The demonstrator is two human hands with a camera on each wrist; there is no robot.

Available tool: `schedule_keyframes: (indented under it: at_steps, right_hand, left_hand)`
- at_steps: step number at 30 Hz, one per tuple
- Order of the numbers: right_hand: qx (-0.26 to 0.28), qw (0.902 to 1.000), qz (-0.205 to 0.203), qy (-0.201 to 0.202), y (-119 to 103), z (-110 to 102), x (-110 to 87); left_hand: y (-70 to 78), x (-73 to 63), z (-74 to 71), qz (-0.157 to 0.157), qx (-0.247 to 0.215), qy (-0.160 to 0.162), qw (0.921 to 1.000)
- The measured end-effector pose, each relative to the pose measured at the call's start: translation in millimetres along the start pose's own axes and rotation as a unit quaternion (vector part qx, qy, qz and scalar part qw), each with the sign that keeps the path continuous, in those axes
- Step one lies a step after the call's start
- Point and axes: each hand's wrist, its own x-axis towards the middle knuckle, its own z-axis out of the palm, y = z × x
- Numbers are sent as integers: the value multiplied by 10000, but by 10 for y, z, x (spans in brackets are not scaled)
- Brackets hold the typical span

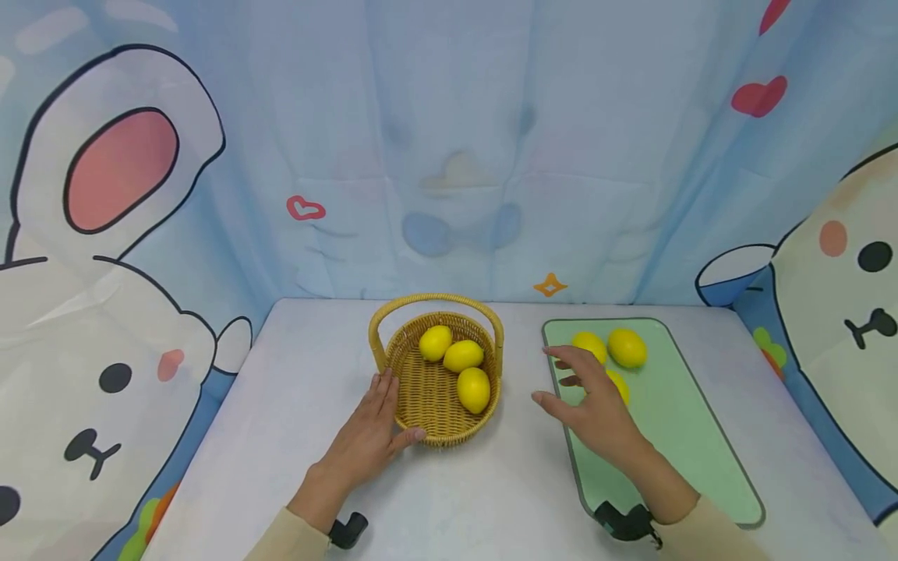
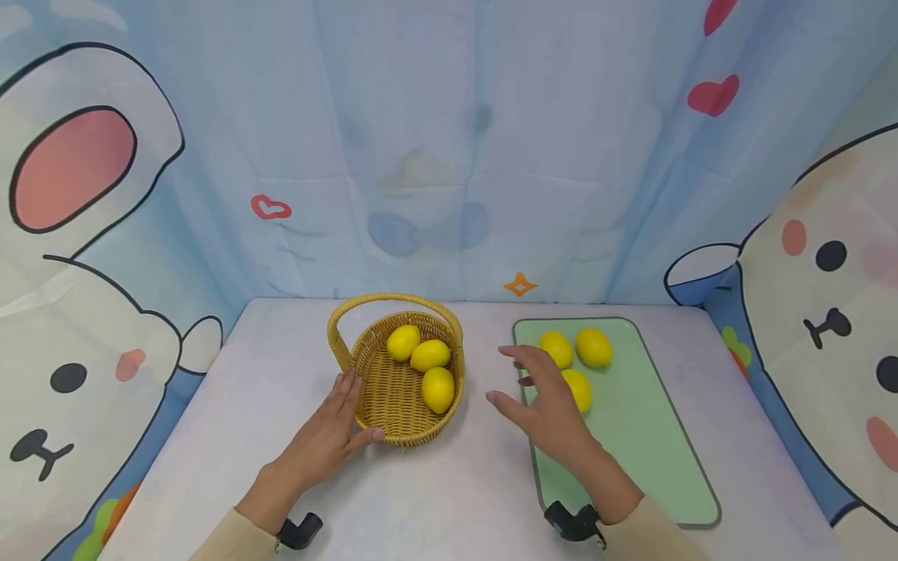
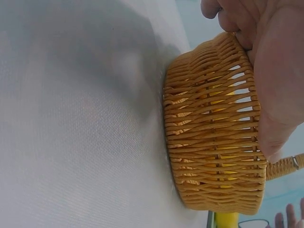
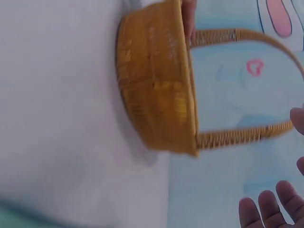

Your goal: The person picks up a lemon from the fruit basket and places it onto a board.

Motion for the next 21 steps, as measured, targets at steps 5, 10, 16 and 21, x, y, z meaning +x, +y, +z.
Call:
schedule_keyframes:
  at_steps: [5, 10, 16, 21]
  right_hand:
    - [415, 9971, -281, -570, -236, 283, 83]
    - [790, 9887, -612, -1120, -378, 589, 216]
    - [309, 9898, -582, -1264, -420, 829, 394]
    - [-50, 9885, -391, -1462, -434, 917, 470]
  left_hand:
    - [2, 2, -10, 34, -37, -24, 10000]
    - [6, -2, -19, 12, -12, -22, 10000]
    - [8, 4, -8, 1, -33, -45, 10000]
    - [10, 16, 3, -18, 19, -52, 10000]
